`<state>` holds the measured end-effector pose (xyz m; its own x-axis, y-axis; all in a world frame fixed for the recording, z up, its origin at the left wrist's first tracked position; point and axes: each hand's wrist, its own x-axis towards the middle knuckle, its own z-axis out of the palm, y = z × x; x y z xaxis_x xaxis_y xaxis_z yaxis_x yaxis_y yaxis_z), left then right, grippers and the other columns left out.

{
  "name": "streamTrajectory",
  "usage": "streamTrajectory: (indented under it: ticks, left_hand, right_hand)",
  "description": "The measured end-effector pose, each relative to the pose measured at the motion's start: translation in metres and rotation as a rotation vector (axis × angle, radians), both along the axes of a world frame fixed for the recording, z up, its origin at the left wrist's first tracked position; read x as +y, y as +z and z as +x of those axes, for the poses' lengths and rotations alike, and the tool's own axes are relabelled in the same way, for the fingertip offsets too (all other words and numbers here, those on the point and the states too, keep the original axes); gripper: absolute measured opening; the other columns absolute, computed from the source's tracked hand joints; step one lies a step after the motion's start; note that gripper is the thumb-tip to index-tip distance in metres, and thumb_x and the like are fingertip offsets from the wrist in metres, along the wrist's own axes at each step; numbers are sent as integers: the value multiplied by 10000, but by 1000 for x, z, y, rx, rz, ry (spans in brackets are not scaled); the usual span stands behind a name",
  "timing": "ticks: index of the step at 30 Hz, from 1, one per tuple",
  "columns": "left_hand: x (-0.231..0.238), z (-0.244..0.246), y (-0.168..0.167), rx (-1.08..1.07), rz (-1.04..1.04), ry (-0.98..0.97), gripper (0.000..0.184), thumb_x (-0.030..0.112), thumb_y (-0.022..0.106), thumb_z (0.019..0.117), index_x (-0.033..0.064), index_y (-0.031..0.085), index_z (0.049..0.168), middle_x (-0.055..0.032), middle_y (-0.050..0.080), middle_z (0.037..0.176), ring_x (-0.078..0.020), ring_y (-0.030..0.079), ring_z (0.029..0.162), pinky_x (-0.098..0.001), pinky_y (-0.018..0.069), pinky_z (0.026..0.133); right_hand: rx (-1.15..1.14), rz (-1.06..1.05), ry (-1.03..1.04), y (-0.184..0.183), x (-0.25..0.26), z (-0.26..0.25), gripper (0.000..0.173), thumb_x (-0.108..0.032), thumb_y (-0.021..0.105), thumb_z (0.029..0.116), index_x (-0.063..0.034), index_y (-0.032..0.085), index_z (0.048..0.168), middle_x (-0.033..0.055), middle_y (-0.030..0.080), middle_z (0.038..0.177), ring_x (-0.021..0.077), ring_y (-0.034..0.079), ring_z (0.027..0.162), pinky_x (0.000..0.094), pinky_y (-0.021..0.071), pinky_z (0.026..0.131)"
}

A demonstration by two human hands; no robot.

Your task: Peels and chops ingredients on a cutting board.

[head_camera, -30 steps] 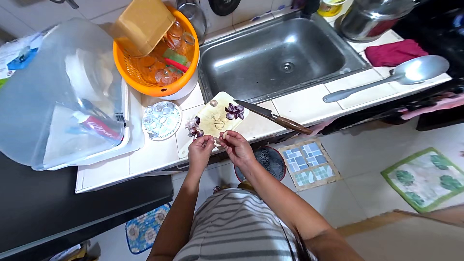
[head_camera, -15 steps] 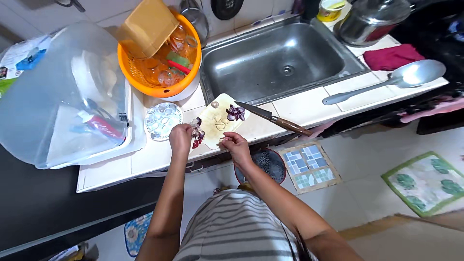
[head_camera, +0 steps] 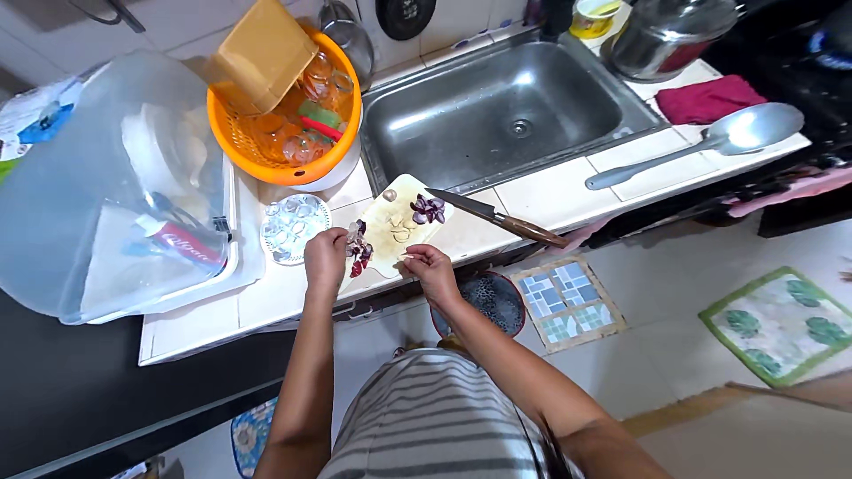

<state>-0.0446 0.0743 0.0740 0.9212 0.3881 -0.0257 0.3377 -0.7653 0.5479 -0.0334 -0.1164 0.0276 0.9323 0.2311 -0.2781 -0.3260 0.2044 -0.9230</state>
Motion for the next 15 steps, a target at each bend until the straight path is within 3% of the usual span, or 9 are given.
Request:
streamTrajectory:
  ticks: [4, 6, 9, 15]
  left_hand:
    - [1, -11, -1, -196, -36, -102, 172, 43, 648, 972, -49, 740, 1085, -262, 663, 1162, -388, 640, 1092, -527, 513, 939]
    - [-2, -18, -3, -233, -70, -248, 165, 42, 648, 969, -44, 749, 1067, -249, 670, 1142, -363, 660, 1047, -497, 542, 897]
    - [-12, -27, -6, -196, -76, -451, 171, 19, 636, 966, -44, 765, 1060, -229, 725, 1087, -367, 697, 1056, -519, 534, 962]
    - [-23, -35, -12, -148, -21, -538, 182, 24, 608, 987, -44, 769, 1039, -213, 744, 1048, -367, 716, 1035, -510, 539, 961]
  right_hand:
    - [24, 36, 1, 2, 2, 1, 87, 118, 633, 924, 104, 645, 1010, 40, 669, 779, 46, 640, 690, 217, 564, 717]
    - [-13, 52, 18, 0, 3, 0, 92, 125, 625, 923, 106, 668, 1002, 43, 683, 805, 43, 649, 716, 215, 569, 737]
    - [-106, 17, 58, -4, 5, -2, 109, 124, 601, 927, 115, 672, 1010, 66, 681, 865, 38, 637, 765, 210, 553, 767]
    - [-266, -117, 144, -5, 6, -4, 130, 92, 583, 953, 131, 671, 1041, 125, 681, 917, 52, 615, 802, 214, 527, 788]
